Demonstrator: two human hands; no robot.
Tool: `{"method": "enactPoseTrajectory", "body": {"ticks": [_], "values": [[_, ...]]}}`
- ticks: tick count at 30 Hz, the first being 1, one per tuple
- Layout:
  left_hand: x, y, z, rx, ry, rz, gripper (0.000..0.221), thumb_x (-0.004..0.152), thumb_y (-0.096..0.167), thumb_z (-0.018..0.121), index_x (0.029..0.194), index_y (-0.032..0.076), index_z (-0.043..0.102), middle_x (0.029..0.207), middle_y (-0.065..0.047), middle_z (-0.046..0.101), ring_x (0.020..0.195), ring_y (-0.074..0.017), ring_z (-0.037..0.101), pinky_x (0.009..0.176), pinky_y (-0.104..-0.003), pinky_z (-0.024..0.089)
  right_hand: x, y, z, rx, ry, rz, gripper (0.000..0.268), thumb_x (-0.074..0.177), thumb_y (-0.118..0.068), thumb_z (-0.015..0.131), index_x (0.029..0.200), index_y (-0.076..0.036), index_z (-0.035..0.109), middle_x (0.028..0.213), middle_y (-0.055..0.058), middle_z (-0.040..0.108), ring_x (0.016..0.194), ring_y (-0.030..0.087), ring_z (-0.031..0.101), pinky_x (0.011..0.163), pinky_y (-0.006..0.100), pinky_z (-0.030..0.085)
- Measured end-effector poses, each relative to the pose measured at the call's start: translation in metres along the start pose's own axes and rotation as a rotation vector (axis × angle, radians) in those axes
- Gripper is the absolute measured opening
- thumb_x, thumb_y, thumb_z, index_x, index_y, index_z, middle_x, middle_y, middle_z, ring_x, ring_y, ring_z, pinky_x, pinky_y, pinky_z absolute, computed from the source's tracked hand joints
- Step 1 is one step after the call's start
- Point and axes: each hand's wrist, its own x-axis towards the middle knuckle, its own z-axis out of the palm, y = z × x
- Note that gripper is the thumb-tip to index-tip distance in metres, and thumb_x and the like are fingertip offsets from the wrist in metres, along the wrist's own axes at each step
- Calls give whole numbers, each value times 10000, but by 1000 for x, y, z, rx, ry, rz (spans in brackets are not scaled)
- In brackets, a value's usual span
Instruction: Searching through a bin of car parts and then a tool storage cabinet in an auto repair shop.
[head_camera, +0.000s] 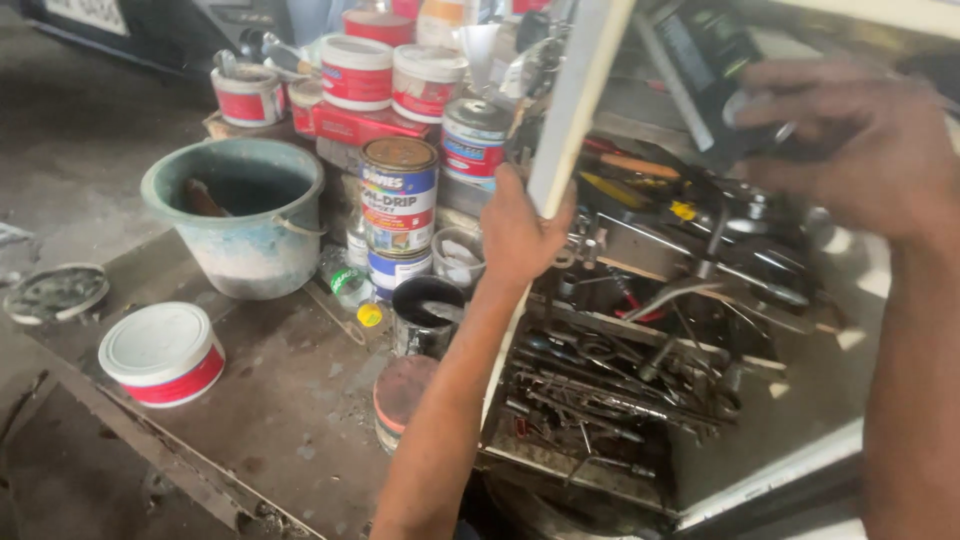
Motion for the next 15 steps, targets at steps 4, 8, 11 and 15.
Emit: {"method": "enactPoseTrajectory", "body": {"ticks": [4, 8, 11, 15], "values": [[0, 5, 0, 0, -14, -31, 467, 883, 314, 793, 1074, 15, 490, 880, -228, 675, 811, -477, 679, 695, -549, 534, -42, -17, -17, 28, 24, -17, 465, 686, -44, 872, 1122, -168, 763, 1377, -1, 692, 962, 104, 598, 761, 267, 506], [-1, 5, -2, -10, -4, 39, 524, 892, 315, 782, 1161, -21, 484, 928, -242, 681, 835, -482, 672, 716, -551, 529, -114, -17, -12, 46, 75, 47, 435, 670, -23, 869, 1077, -147, 780, 1358, 32, 709, 1049, 99, 663, 774, 267, 549], [-13, 21, -10, 44, -41, 21, 563, 915, 321, 777, 1198, -59, 472, 950, -255, 655, 852, -482, 654, 724, -537, 516, -163, -25, -1, 212, 92, 215, 421, 673, -2, 877, 1067, -132, 803, 1377, 57, 733, 997, 120, 697, 710, 262, 581], [-72, 82, -18, -42, 124, 52, 435, 967, 357, 750, 1116, 0, 552, 942, -154, 613, 829, -336, 598, 736, -450, 509, -193, -51, 1, 483, 99, 171, 455, 682, 22, 857, 1107, -119, 776, 1392, 64, 683, 1156, 139, 675, 838, 256, 617]]}}
